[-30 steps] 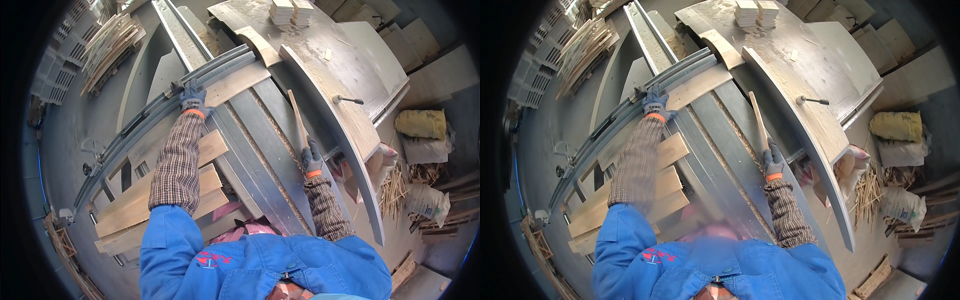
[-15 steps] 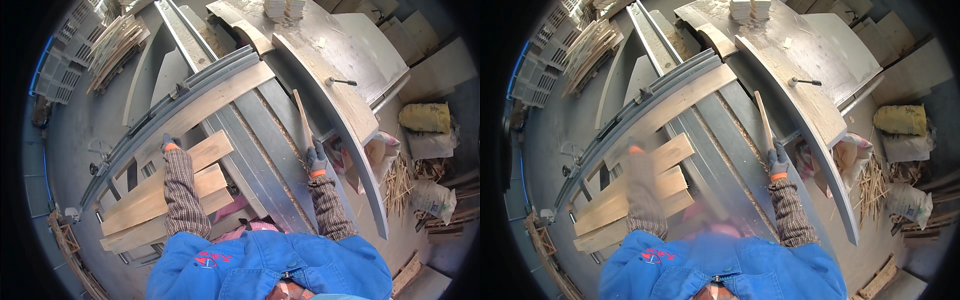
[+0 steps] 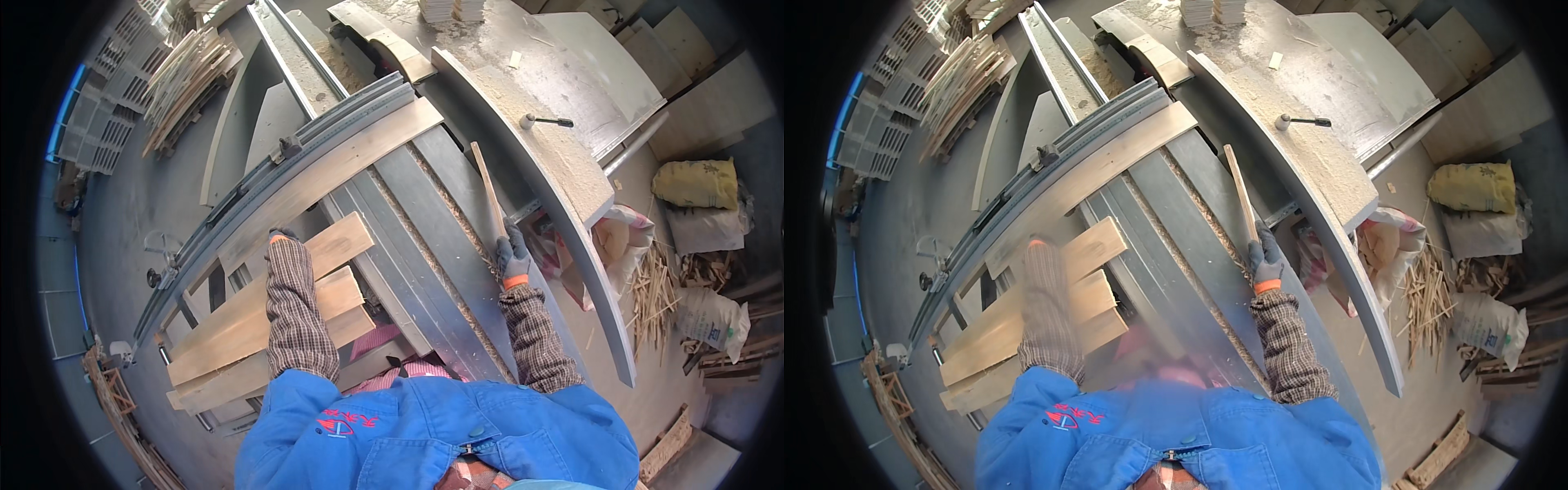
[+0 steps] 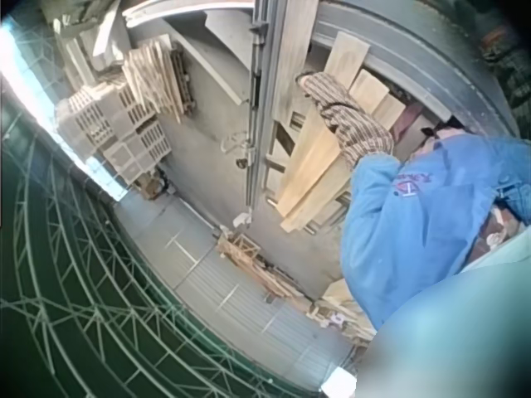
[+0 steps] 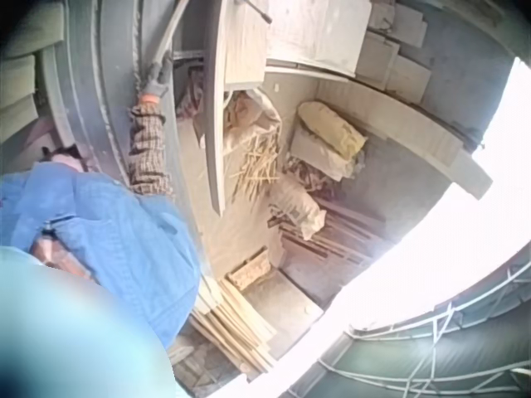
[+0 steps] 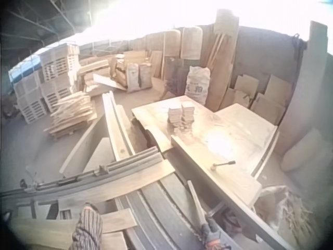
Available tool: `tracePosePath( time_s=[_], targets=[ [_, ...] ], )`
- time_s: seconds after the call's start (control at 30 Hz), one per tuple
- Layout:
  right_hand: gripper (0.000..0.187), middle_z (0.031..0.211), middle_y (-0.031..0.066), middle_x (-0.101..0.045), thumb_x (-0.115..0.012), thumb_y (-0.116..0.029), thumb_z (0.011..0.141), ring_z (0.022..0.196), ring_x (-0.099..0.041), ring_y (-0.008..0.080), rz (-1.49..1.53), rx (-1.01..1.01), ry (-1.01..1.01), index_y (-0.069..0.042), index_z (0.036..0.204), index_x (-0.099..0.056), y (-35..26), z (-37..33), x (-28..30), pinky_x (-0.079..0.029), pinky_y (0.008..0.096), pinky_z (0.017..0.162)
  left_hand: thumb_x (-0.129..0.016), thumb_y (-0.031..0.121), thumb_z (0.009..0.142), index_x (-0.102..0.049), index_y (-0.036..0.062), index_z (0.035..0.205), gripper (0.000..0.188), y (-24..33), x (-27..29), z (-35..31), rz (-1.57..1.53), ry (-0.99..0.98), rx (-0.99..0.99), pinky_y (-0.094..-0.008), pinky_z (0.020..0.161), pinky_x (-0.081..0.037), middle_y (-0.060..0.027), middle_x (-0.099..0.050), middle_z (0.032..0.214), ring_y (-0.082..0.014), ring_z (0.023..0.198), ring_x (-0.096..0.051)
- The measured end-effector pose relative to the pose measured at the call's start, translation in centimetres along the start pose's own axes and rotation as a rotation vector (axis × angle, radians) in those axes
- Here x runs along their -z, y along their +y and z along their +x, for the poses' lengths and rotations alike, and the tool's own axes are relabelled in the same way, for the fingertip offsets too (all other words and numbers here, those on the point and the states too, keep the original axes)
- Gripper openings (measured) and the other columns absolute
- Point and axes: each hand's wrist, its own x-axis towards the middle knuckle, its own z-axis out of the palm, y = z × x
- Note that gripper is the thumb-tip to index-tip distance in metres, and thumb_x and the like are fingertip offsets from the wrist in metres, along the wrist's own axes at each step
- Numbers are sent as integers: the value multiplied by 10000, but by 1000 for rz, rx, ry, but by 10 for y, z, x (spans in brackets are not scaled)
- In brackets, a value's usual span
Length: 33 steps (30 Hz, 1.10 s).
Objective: The person repeatedly picks up wooden planks, aligns them on a table saw, and cuts them into smaller pieces. The cut pieces are stacked on the table surface. The person uses a push stick to guide the wood through the saw blade.
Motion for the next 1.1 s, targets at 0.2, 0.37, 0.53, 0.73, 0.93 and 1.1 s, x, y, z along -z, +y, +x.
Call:
tracePosePath(
  time_s=[0.2, 0.37, 0.53, 0.73, 0.93, 1.1],
  targets=[
    [464, 1073, 7, -594, -578, -75, 955, 870, -460, 87, -182, 173, -3, -60, 1418, -549, -5, 3, 2, -378, 226, 763, -732, 282, 893, -686, 68, 1069, 282, 11, 1, -5, -21, 26, 54, -375, 708, -606, -102, -707, 963, -231, 831, -690],
    [485, 1420, 120, -573, -599, -77, 944, 1324, -512, 205, -136, 50, -25, 0, 1419, -532, -3, 0, 3, -356, 304, 1129, -714, 239, 918, -681, 70, 1064, 226, 11, -5, -5, 18, -4, 86, -352, 661, -624, -94, -710, 922, -224, 790, -702],
    [494, 1422, 125, -570, -597, -75, 940, 1331, -506, 210, -76, 72, -20, 3, 1423, -526, -1, 2, 1, -355, 308, 1133, -720, 235, 922, -654, 64, 967, 189, -35, -19, -9, 173, -151, 25, -300, 518, -626, -67, -680, 797, -208, 630, -671],
    [507, 1417, 119, -568, -601, -75, 936, 1302, -517, 200, -73, 20, -19, 2, 1430, -520, -12, 1, -4, -372, 298, 1107, -710, 76, 877, -673, 48, 986, 119, -100, -21, -1, 139, -248, -17, -302, 568, -639, -69, -687, 787, -218, 616, -664],
    [471, 1166, 48, -588, -594, -81, 949, 1048, -505, 132, 84, -119, 14, -49, 1416, -548, -35, 5, -7, -389, 255, 909, -716, 197, 908, -612, 93, 816, 174, -89, -17, -62, 541, -473, 85, -256, 467, -549, -65, -629, 652, -190, 528, -608],
    [456, 1317, 70, -629, -615, -113, 934, 1128, -580, 120, -141, 10, -38, -66, 1387, -590, -41, 38, -15, -450, 251, 981, -764, 495, 826, -637, 35, 1082, 541, -85, -26, -196, 1761, -580, -1358, -448, 737, -560, -142, -701, 933, -349, 872, -681]
  ],
)
